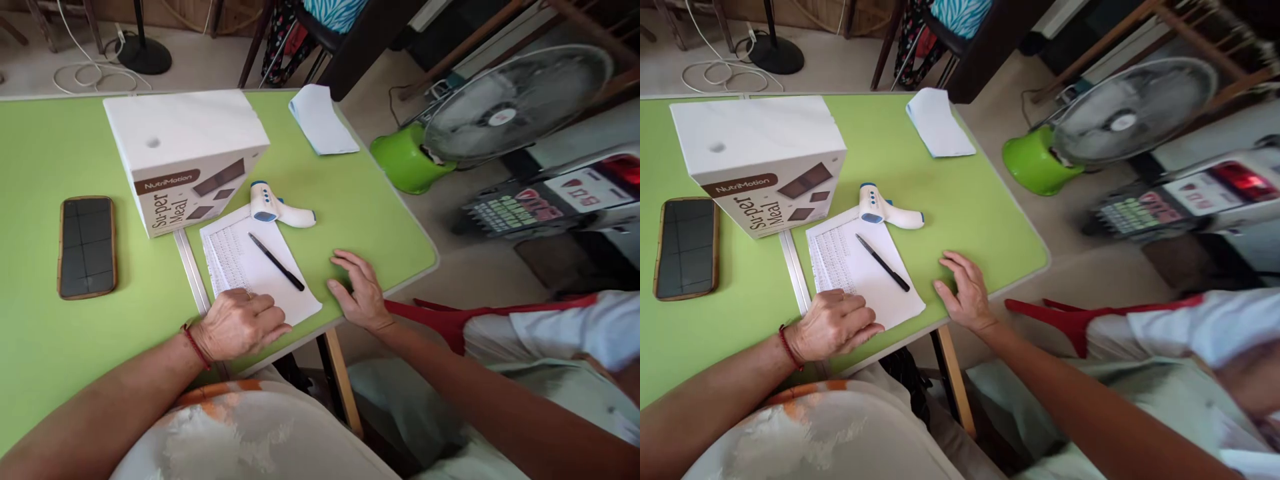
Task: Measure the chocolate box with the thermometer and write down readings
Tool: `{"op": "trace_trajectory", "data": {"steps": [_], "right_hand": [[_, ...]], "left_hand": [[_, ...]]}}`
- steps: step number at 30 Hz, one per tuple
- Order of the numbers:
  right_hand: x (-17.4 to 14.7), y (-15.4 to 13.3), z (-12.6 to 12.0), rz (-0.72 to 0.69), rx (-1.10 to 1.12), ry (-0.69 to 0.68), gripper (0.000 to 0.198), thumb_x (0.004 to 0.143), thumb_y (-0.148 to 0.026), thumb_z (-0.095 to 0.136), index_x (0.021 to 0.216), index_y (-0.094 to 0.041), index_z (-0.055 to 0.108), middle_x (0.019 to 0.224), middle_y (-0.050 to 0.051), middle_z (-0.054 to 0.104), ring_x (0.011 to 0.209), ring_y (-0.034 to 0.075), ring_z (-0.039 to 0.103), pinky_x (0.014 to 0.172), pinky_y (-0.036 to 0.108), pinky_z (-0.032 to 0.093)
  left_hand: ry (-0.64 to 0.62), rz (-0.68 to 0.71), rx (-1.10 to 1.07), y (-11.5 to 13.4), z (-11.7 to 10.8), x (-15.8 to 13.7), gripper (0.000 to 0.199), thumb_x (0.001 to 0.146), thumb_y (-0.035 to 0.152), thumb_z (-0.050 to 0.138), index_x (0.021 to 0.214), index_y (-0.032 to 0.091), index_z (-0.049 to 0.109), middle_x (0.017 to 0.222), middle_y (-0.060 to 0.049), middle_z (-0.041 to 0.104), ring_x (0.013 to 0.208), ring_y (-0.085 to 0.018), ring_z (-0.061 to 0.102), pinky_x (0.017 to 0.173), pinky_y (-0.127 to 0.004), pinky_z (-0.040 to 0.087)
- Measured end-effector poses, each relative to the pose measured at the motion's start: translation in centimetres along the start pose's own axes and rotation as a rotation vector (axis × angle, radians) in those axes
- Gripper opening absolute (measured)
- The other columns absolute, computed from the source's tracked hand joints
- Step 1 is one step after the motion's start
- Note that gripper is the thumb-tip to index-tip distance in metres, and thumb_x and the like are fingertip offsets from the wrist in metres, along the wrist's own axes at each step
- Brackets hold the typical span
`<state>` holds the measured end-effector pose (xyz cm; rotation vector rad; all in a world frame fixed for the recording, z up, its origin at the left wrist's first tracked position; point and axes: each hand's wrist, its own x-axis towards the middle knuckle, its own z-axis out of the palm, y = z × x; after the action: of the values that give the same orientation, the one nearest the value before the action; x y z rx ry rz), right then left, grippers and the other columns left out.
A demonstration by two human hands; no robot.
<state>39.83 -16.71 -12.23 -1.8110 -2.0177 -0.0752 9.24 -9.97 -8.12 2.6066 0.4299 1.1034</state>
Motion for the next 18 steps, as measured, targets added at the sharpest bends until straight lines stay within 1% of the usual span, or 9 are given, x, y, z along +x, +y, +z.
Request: {"op": "trace_trajectory", "data": {"steps": [4,6,8,9,11,12,13,15,18], "right_hand": [[-0.2,0.5,0.1,0.007,0.006,0.031,0.033,0.088,-0.034,0.051,0.115,-0.016,0.058,0.122,0.018,0.060,0.116,0.032,0.057,0.097,0.053,0.047],[1.0,0.9,-0.1,0.005,0.005,0.017,0.027,0.086,-0.035,0.052,0.106,-0.018,0.062,0.113,0.016,0.063,0.107,0.031,0.061,0.093,0.054,0.048],[3.4,0.8,-0.5,-0.033,0.031,0.010,0.020,0.086,-0.034,0.052,0.097,-0.021,0.063,0.101,0.011,0.066,0.096,0.029,0.063,0.091,0.054,0.049],[4.9,0.4,-0.8,-0.065,0.060,0.037,0.019,0.085,-0.033,0.052,0.096,-0.022,0.064,0.099,0.011,0.066,0.095,0.028,0.063,0.092,0.053,0.049],[8.5,-0.8,-1.4,-0.138,0.094,0.061,0.026,0.085,-0.032,0.054,0.105,-0.020,0.063,0.105,0.013,0.066,0.104,0.029,0.061,0.095,0.051,0.047],[10.2,-1.6,-1.6,-0.163,0.088,0.042,0.030,0.084,-0.032,0.054,0.110,-0.019,0.062,0.109,0.014,0.065,0.107,0.030,0.059,0.096,0.051,0.046],[11.8,-2.5,-1.8,-0.185,0.063,-0.006,0.035,0.083,-0.031,0.055,0.115,-0.018,0.060,0.113,0.015,0.064,0.111,0.031,0.058,0.098,0.052,0.045],[14.5,-4.2,-2.0,-0.202,-0.014,-0.194,0.049,0.076,-0.029,0.059,0.123,-0.015,0.057,0.122,0.018,0.061,0.115,0.035,0.055,0.098,0.053,0.043],[16.7,-5.8,-1.9,-0.153,-0.136,-0.467,0.058,0.072,-0.029,0.062,0.126,-0.012,0.055,0.121,0.020,0.061,0.111,0.037,0.057,0.091,0.049,0.047]], "left_hand": [[0.059,-0.014,0.048,0.8,-0.5,0.6,0.020,0.099,0.032,0.044,0.090,0.016,0.053,0.077,-0.003,0.059,0.066,-0.015,0.056,0.059,-0.029,0.040],[0.142,-0.053,0.047,0.9,-1.1,1.2,0.017,0.098,0.032,0.047,0.100,0.015,0.050,0.087,-0.006,0.059,0.078,-0.017,0.058,0.067,-0.030,0.044],[0.310,-0.126,0.090,0.5,-2.1,2.0,0.024,0.093,0.032,0.055,0.109,0.016,0.047,0.096,-0.008,0.056,0.091,-0.020,0.056,0.076,-0.033,0.047],[0.428,-0.169,0.141,0.1,-2.8,2.3,0.031,0.090,0.034,0.060,0.112,0.017,0.046,0.100,-0.009,0.053,0.096,-0.021,0.055,0.081,-0.035,0.047],[0.687,-0.292,0.278,-1.1,-4.4,2.7,0.048,0.081,0.048,0.068,0.114,0.022,0.044,0.108,-0.008,0.048,0.106,-0.026,0.050,0.090,-0.042,0.045],[0.773,-0.377,0.312,-1.9,-5.3,2.8,0.056,0.079,0.055,0.068,0.116,0.025,0.042,0.109,-0.008,0.046,0.108,-0.027,0.050,0.092,-0.044,0.045],[0.844,-0.448,0.335,-2.7,-6.0,2.7,0.062,0.077,0.062,0.067,0.119,0.026,0.040,0.113,-0.008,0.044,0.109,-0.027,0.050,0.093,-0.045,0.044],[0.934,-0.560,0.314,-4.6,-7.1,2.2,0.082,0.069,0.072,0.068,0.128,0.028,0.032,0.126,-0.010,0.040,0.119,-0.029,0.047,0.099,-0.047,0.041],[0.837,-0.722,0.061,-7.5,-7.3,0.9,0.101,0.063,0.073,0.073,0.138,0.029,0.023,0.145,-0.013,0.029,0.140,-0.034,0.029,0.113,-0.049,0.030]]}}
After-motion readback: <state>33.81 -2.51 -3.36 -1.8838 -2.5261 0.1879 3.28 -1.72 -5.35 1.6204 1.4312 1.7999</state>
